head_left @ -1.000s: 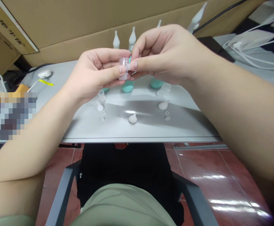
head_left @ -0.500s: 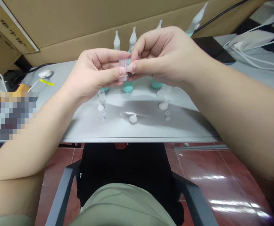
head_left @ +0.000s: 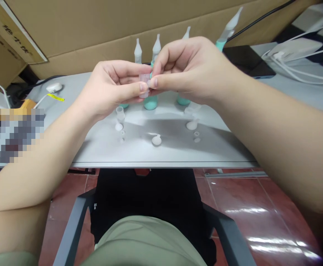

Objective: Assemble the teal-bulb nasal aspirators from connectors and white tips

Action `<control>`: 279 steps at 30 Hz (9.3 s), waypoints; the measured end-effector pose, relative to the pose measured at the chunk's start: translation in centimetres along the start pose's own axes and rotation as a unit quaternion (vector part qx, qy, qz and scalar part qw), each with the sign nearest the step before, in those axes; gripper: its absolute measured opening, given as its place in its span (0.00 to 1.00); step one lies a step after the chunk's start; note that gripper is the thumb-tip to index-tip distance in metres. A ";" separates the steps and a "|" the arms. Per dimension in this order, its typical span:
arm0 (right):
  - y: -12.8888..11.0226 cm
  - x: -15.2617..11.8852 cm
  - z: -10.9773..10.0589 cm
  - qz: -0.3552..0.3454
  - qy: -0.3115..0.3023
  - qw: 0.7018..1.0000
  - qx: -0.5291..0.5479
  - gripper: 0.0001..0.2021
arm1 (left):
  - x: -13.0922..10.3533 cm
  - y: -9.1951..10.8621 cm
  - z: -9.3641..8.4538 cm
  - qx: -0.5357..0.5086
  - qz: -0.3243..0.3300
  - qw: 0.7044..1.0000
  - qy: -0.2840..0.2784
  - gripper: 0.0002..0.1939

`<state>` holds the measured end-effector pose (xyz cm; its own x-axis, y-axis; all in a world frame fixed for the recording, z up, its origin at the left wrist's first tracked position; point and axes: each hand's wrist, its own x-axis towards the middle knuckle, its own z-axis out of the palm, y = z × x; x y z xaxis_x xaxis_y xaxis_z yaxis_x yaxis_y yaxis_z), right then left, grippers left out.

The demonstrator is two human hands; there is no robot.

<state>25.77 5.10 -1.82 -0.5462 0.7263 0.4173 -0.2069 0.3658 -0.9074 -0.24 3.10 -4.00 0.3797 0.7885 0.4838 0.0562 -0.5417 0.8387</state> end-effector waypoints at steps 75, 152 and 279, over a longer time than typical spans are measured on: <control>-1.2 -0.1 1.2 -0.031 0.028 0.999 -0.023 0.22 | -0.2 0.6 0.3 0.357 0.363 0.857 0.082 0.18; -2.7 -0.3 0.9 0.042 0.133 0.990 0.021 0.10 | -0.7 3.8 2.1 0.092 -0.151 0.984 0.021 0.23; -2.4 -0.8 0.0 0.015 0.009 0.994 -0.110 0.13 | -0.7 3.4 1.3 0.198 -0.040 0.979 0.042 0.15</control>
<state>26.73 3.65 0.06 -0.5349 0.7482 0.3926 -0.0064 0.4610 -0.8874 0.91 0.33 -1.87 0.2825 0.8452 0.4537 0.4415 -0.5345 0.7207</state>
